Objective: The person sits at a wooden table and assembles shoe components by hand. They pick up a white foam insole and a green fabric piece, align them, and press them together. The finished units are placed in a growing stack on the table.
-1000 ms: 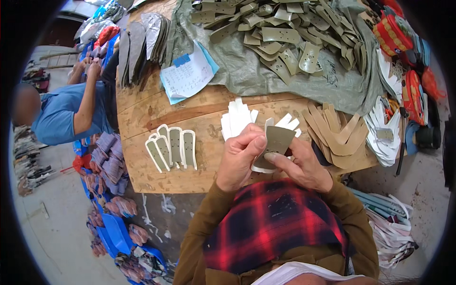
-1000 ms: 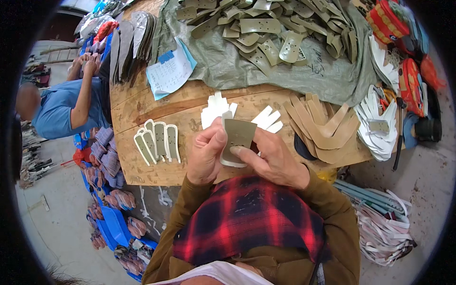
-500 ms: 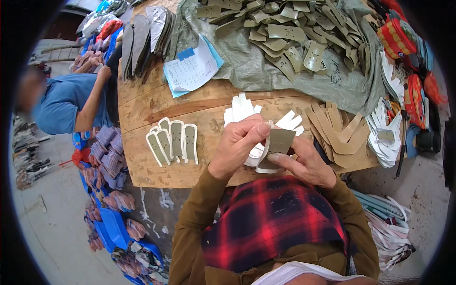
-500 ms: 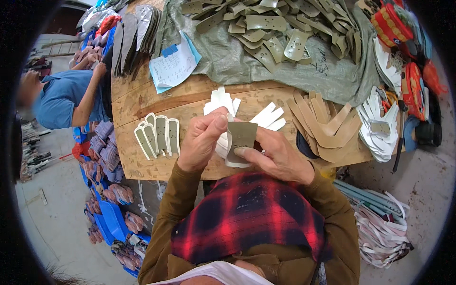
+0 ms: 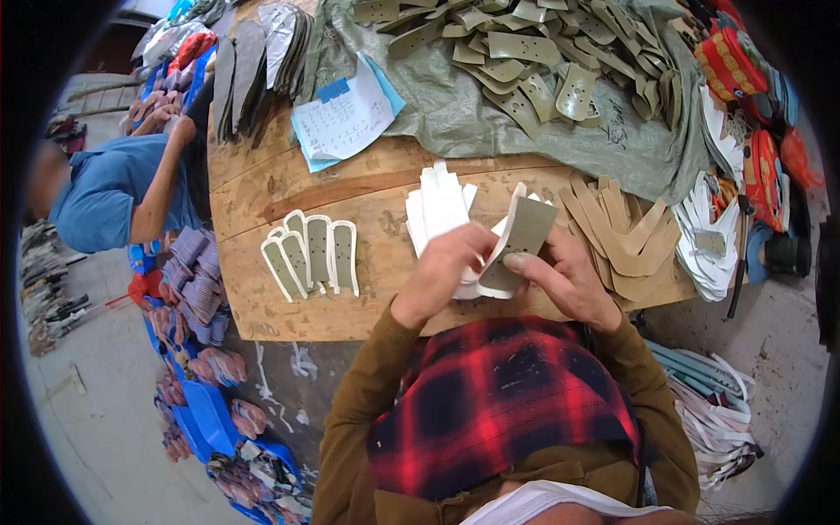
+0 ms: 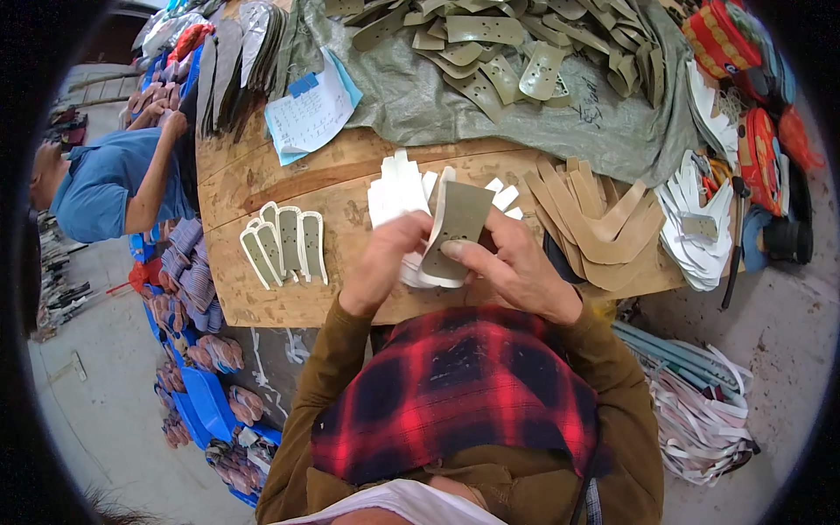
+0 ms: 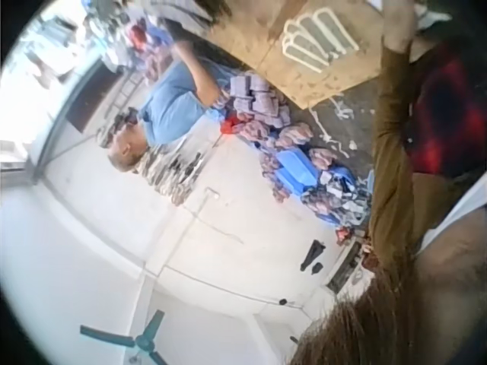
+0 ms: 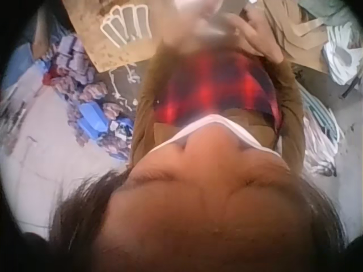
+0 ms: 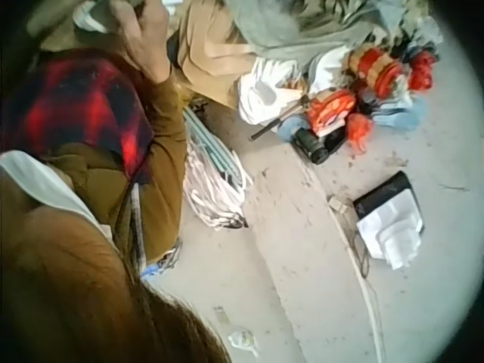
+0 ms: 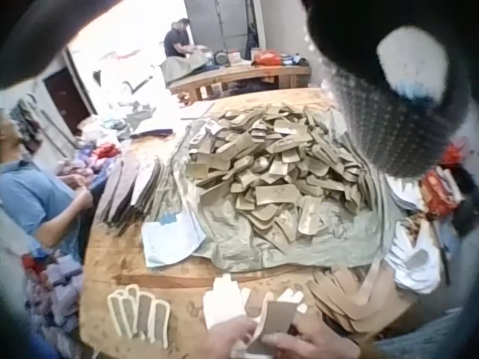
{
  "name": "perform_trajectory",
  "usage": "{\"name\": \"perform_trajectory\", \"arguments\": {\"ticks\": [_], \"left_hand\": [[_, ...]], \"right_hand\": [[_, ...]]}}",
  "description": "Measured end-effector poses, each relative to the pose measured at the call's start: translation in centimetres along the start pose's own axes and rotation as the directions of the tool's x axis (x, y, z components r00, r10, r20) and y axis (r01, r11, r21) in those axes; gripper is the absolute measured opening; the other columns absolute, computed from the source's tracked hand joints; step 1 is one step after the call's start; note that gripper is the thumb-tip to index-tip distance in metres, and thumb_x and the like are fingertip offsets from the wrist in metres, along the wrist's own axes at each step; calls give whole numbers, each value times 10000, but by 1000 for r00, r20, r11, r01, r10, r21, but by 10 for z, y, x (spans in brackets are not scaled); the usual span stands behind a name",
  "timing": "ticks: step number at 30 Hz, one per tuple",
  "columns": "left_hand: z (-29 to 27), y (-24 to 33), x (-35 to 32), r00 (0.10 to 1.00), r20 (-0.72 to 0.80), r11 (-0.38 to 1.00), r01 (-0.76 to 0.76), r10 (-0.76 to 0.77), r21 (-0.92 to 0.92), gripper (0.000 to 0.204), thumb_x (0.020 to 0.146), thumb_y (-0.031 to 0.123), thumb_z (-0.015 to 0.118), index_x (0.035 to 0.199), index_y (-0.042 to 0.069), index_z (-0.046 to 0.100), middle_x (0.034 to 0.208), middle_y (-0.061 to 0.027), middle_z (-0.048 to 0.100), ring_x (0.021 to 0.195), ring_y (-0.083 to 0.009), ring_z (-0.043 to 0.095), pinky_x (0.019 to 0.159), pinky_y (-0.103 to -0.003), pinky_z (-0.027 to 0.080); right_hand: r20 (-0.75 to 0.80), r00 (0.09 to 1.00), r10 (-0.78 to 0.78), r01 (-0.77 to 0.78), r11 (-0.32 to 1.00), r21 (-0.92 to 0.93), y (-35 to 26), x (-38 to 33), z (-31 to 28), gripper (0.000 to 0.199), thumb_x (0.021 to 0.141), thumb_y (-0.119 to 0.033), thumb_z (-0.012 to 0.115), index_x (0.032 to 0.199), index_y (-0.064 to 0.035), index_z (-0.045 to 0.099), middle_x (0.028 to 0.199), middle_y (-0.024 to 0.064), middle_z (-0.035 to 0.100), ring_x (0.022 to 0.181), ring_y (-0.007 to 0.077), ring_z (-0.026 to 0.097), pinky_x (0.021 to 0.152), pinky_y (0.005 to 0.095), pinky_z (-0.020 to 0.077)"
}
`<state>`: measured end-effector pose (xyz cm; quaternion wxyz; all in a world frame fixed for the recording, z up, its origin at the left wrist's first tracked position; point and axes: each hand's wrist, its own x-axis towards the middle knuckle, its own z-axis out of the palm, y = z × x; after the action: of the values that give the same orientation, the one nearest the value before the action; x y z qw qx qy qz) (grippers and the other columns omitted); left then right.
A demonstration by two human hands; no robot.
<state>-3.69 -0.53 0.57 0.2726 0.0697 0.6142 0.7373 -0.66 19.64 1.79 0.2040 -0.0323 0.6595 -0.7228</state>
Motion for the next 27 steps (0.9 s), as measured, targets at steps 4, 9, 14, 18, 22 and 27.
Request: {"name": "perform_trajectory", "arguments": {"ticks": [4, 9, 14, 18, 22, 27], "left_hand": [[8, 15, -8, 962, 12, 942, 263, -271, 211, 360, 1014, 301, 482, 936, -14, 638, 768, -56, 617, 698, -158, 588, 639, -337, 487], [6, -3, -5, 998, 40, 927, 29, -48, 374, 314, 982, 278, 550, 978, -26, 627, 779, -175, 631, 667, -318, 624, 615, -395, 494], [5, 2, 1, 992, 106, 823, -120, 74, 555, 261, 939, 192, 609, 1104, -9, 588, 859, -204, 661, 748, -371, 650, 638, -398, 512], [0, 4, 1, 931, 86, 671, -317, 354, 670, 349, 861, 92, 676, 1177, 1, 558, 1000, -186, 681, 842, -344, 678, 716, -401, 541], [-7, -6, 3, 746, 158, 455, -545, 647, 704, 439, 762, 3, 705, 1177, 2, 560, 1198, -198, 640, 1007, -343, 660, 812, -388, 548], [-4, -19, -2, 730, 146, 466, -562, 667, 683, 297, 786, -11, 649, 1066, -5, 550, 1261, -236, 590, 1052, -367, 639, 843, -388, 550]], "right_hand": [[-2, 998, -64, 63, 994, -92, 15, 1, -2, 359, 939, -114, 591, 1262, 19, 505, 950, 106, 636, 782, 155, 619, 687, 311, 510], [22, 985, -170, 169, 940, -295, 13, -2, -1, 336, 925, -82, 595, 1233, 14, 502, 964, 150, 626, 827, 223, 629, 713, 353, 509], [165, 928, -333, 353, 651, -672, 17, 4, -7, 385, 904, -84, 628, 1247, 21, 489, 1033, 143, 576, 899, 245, 638, 750, 348, 503], [-2, 940, -342, 327, 899, -293, -1, 5, -4, 381, 917, -98, 628, 1256, 13, 493, 1137, 115, 523, 942, 204, 626, 766, 318, 504], [-114, 993, -10, 17, 998, 59, 20, 3, -16, 323, 965, -156, 596, 1241, 10, 560, 1137, 85, 583, 948, 146, 624, 850, 262, 507], [-97, 994, 56, -38, 984, 174, 25, 25, -7, 272, 977, -193, 589, 1122, 31, 643, 967, 70, 683, 879, 119, 633, 829, 258, 486]]}}
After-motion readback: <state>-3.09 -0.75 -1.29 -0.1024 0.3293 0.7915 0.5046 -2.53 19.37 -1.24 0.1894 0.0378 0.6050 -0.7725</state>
